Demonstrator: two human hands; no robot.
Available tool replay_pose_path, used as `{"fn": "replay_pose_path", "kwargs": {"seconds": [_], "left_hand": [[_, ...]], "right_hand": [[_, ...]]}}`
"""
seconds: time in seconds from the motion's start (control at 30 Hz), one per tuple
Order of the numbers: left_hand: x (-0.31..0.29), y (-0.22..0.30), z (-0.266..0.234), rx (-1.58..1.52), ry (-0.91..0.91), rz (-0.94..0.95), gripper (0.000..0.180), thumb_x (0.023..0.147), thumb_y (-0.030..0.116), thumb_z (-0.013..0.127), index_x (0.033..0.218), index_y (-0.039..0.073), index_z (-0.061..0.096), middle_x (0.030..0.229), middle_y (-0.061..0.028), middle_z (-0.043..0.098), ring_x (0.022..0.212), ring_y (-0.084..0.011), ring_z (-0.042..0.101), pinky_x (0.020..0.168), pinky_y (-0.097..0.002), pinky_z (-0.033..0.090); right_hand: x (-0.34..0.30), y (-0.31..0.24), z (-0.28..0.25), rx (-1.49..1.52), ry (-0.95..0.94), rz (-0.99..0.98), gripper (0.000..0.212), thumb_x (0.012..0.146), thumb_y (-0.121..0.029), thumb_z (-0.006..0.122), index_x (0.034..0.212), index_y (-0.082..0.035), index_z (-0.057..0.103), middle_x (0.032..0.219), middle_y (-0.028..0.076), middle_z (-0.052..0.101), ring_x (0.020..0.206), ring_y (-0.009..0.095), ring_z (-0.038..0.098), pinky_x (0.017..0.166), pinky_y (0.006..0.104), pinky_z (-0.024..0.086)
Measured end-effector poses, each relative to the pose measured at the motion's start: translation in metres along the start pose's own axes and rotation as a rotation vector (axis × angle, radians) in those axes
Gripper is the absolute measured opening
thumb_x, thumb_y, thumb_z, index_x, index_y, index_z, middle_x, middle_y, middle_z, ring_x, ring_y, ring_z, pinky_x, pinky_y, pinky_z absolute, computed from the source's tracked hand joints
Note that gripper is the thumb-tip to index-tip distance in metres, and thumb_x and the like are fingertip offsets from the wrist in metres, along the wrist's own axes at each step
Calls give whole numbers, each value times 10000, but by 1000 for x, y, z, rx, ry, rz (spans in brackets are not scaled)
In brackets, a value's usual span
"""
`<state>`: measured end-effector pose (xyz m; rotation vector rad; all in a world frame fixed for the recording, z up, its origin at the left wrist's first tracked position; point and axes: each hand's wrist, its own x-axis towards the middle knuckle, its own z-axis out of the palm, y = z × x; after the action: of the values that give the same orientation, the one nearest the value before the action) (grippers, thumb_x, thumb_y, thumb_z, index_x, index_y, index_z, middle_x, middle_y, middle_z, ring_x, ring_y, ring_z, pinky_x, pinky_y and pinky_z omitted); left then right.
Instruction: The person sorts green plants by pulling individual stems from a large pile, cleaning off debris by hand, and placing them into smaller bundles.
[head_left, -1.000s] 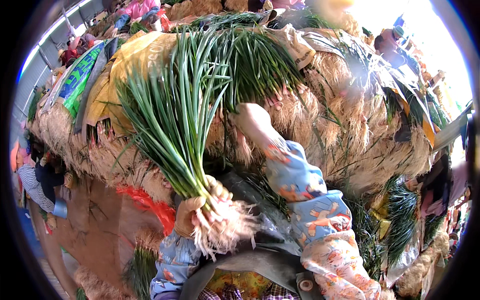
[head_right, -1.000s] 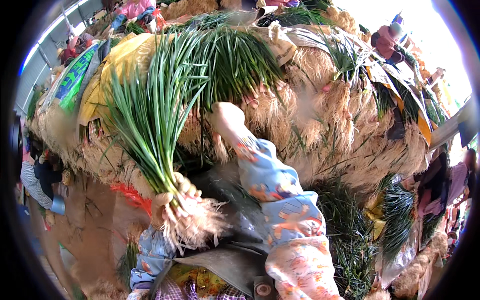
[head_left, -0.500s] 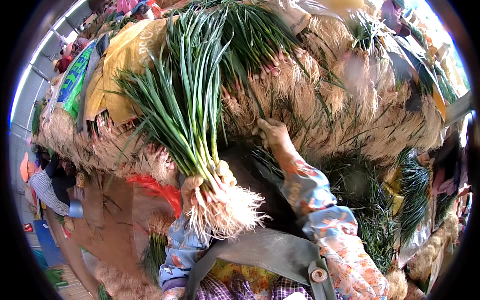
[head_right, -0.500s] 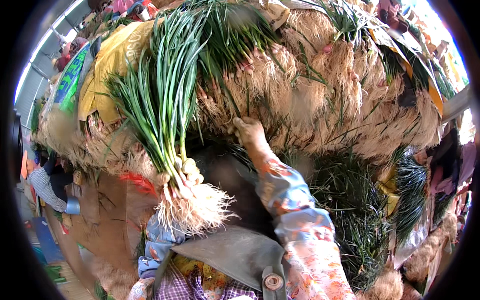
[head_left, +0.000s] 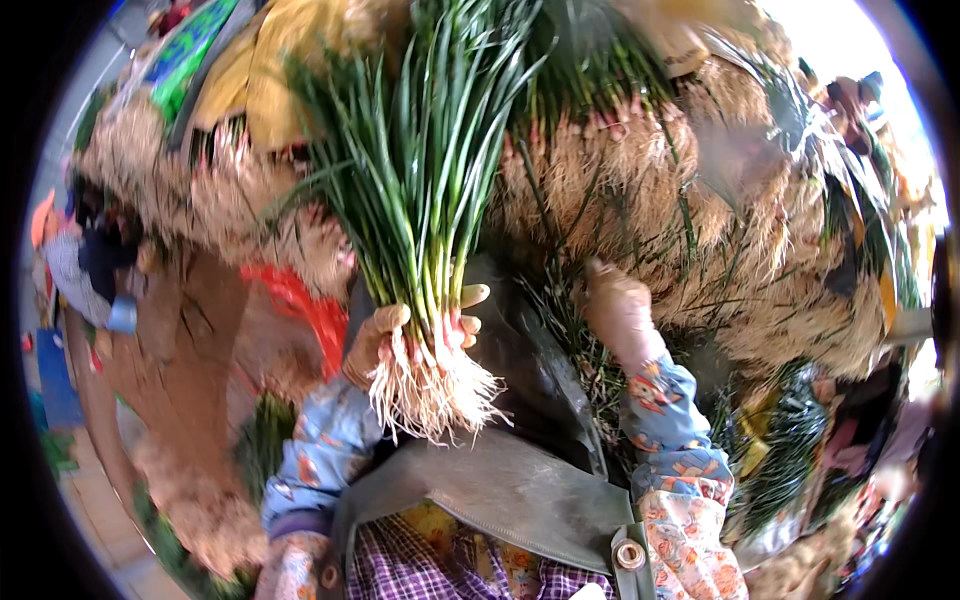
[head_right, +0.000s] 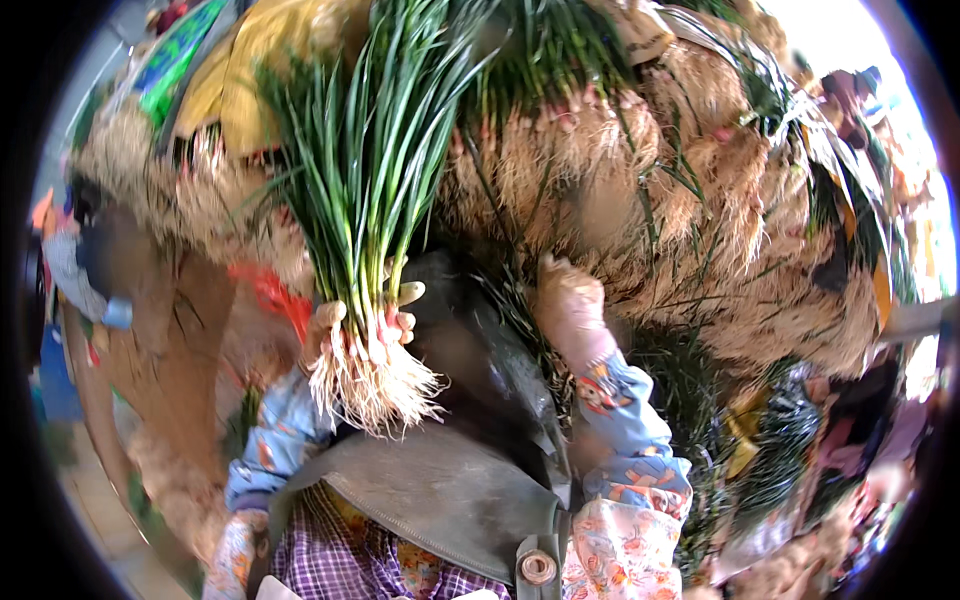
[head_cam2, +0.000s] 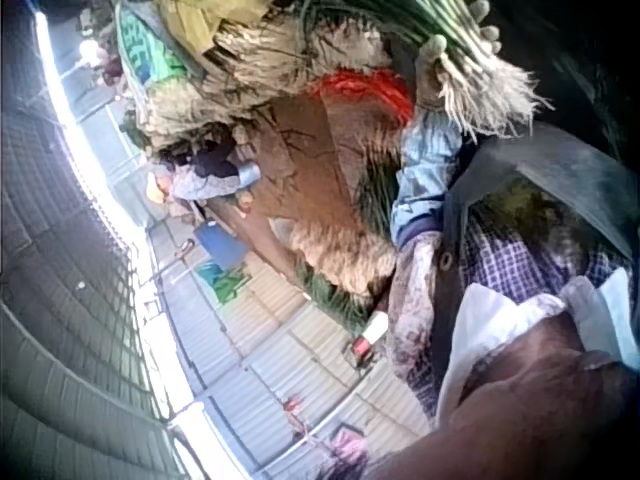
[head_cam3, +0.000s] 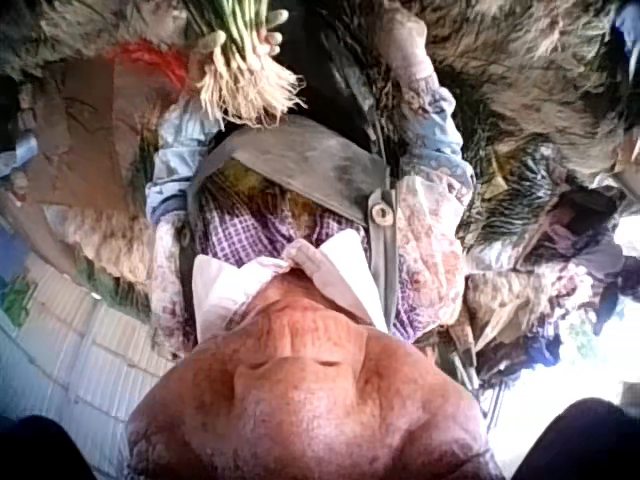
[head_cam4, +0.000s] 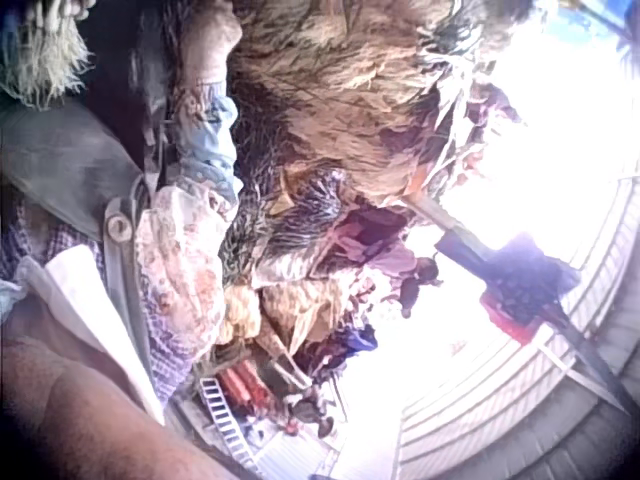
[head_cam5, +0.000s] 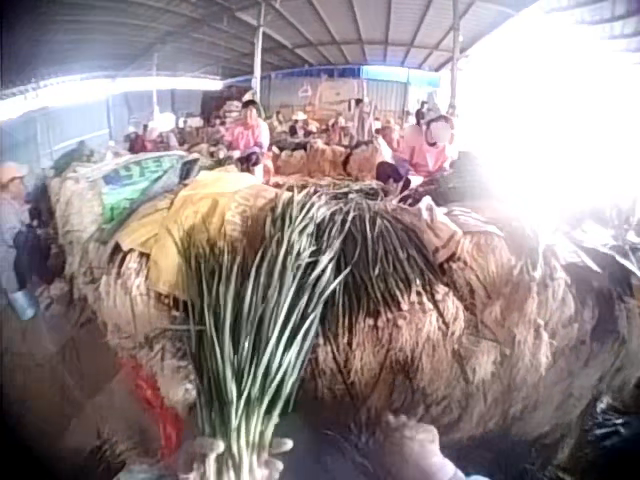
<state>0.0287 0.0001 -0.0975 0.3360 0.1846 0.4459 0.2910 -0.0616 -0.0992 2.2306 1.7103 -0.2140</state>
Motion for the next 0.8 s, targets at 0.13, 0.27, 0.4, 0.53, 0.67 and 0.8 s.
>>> {"fn": "replay_pose_path", "kwargs": {"seconds": [0.13, 0.27, 0.4, 0.53, 0.67, 0.8], "left_hand": [[-6, 1, 2, 53, -33, -16, 814, 739, 266, 635, 1366, -14, 198, 1278, -210, 436, 1061, -289, 531, 937, -384, 419], [-18, -4, 10, 51, -26, -52, 831, 725, 263, 636, 1365, -22, 189, 1281, -236, 421, 1096, -312, 513, 963, -412, 393], [-35, -11, 3, 42, -10, -36, 844, 706, 246, 625, 1370, -19, 177, 1308, -248, 386, 1135, -328, 480, 1000, -440, 346], [-29, -19, 3, 58, -46, -91, 814, 689, 260, 604, 1352, -28, 231, 1325, -251, 365, 1213, -335, 398, 1057, -449, 243], [-37, -21, 11, -6, 42, -37, 677, 681, 231, 601, 1256, -58, 394, 1156, -226, 518, 1095, -316, 492, 1044, -439, 267], [-41, -25, -26, -58, 18, -142, 765, 671, 231, 614, 1321, -24, 300, 1258, -233, 431, 1167, -330, 435, 1041, -437, 278]], "right_hand": [[-12, -23, -65, 83, 682, -424, 475, 817, -206, 555, 1263, -105, 425, 1119, 78, 512, 931, 200, 560, 737, 320, 472], [-3, -57, -95, 91, 969, -895, 311, 796, -93, 549, 1107, -107, 535, 1065, 65, 542, 845, 206, 577, 724, 340, 477], [-13, -56, -63, 872, 670, -533, 128, 827, -177, 565, 916, -90, 591, 812, 52, 607, 686, 182, 589, 610, 293, 490], [-11, -75, -39, 1859, -447, -174, 283, 866, -233, 588, 1001, 15, 578, 723, -21, 566, 496, 34, 420, 453, 174, 347], [-22, -82, -54, 1648, -149, -108, 262, 862, -231, 592, 969, 8, 581, 665, -17, 546, 459, 29, 412, 402, 181, 335], [-38, -60, -53, 1554, 14, -88, 196, 878, -185, 557, 921, 4, 586, 705, 40, 581, 472, 45, 476, 407, 167, 384]]}}
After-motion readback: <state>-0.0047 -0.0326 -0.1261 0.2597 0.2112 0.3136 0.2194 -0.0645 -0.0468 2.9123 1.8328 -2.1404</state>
